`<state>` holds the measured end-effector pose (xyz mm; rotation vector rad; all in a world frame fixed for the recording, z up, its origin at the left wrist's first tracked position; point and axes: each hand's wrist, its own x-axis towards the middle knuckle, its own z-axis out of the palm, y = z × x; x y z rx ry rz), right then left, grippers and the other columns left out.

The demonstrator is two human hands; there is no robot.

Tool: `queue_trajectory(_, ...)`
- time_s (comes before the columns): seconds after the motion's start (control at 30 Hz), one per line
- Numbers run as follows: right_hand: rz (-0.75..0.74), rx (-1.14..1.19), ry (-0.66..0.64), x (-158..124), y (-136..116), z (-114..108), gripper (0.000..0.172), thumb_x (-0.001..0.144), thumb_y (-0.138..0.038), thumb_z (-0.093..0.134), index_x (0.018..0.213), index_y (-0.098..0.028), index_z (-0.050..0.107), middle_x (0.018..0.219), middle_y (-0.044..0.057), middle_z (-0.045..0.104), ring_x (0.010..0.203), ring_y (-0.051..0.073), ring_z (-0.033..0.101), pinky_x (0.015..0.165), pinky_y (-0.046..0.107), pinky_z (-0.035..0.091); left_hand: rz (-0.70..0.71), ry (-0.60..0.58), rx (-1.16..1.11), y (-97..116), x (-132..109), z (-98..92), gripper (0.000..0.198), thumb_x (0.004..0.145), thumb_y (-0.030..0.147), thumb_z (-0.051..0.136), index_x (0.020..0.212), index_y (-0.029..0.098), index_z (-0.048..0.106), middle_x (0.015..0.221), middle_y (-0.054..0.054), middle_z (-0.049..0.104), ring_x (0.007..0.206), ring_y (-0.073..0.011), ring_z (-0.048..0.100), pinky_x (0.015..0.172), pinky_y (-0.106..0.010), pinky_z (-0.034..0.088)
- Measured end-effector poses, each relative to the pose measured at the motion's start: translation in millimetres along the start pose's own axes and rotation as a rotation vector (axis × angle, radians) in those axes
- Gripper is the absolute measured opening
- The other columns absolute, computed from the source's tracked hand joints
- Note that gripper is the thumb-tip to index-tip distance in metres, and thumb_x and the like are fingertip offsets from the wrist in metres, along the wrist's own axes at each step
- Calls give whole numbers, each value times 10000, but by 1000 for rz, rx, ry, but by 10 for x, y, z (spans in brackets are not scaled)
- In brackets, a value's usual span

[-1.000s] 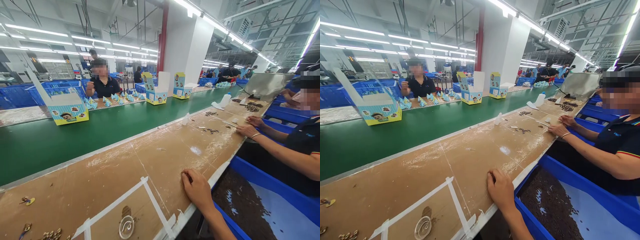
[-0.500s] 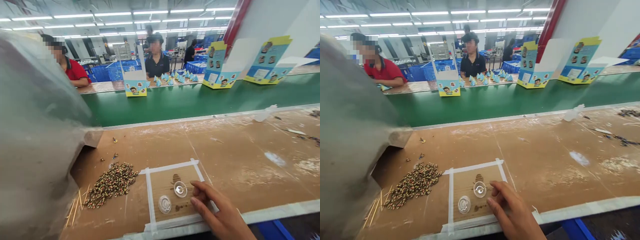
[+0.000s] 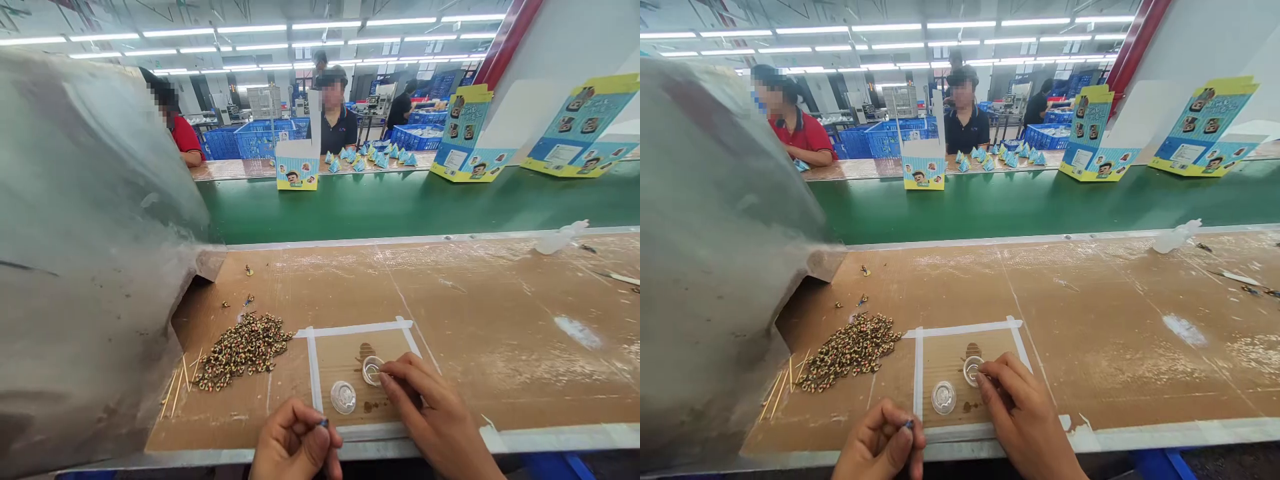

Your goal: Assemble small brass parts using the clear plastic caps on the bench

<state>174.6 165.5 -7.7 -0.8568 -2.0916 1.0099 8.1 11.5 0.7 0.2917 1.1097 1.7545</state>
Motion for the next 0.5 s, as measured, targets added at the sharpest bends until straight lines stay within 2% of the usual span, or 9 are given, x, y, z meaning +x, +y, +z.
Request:
queue_trajectory(0.1,-4,-17,12,-24,10,-5,192,1075,-376,598,1048,-260,748,867,30,655,736,202,641,684,304,513,0,-41,-47,-36,13,26,382,720,411,987,803,154,716,717,-19,811,505,-104,722,529,-175,525)
queue_trajectory(0.23,-26,-39,5,-87,48,-58,192,1047,-406,623,1009,-282,764,895,36,722,782,216,704,701,285,558,1,-63,-88,-89,-14,19,351,766,392,964,825,163,705,764,-31,828,619,-151,777,601,-226,568)
queue_trajectory(0.33,144,-76,196,-168,-18,-49,258,1014,-514,631,960,-288,743,878,39,758,771,237,720,683,292,577,22,-104,-117,-135,-17,40,359,799,385,944,824,175,654,821,-56,851,755,-203,818,685,-275,600)
queue_trajectory(0.4,292,27,327,-239,-152,13,305,1018,-560,607,917,-286,694,691,8,683,626,220,660,581,291,549,43,-142,-112,-176,-18,62,363,833,392,919,839,184,622,881,-85,867,828,-215,825,760,-305,608)
queue_trajectory(0.5,344,420,347,-337,-458,177,291,1079,-519,533,907,-295,604,531,-49,534,465,183,525,447,266,460,35,-197,-82,-232,-31,92,368,870,414,886,868,191,593,979,-126,874,891,-225,828,869,-352,601)
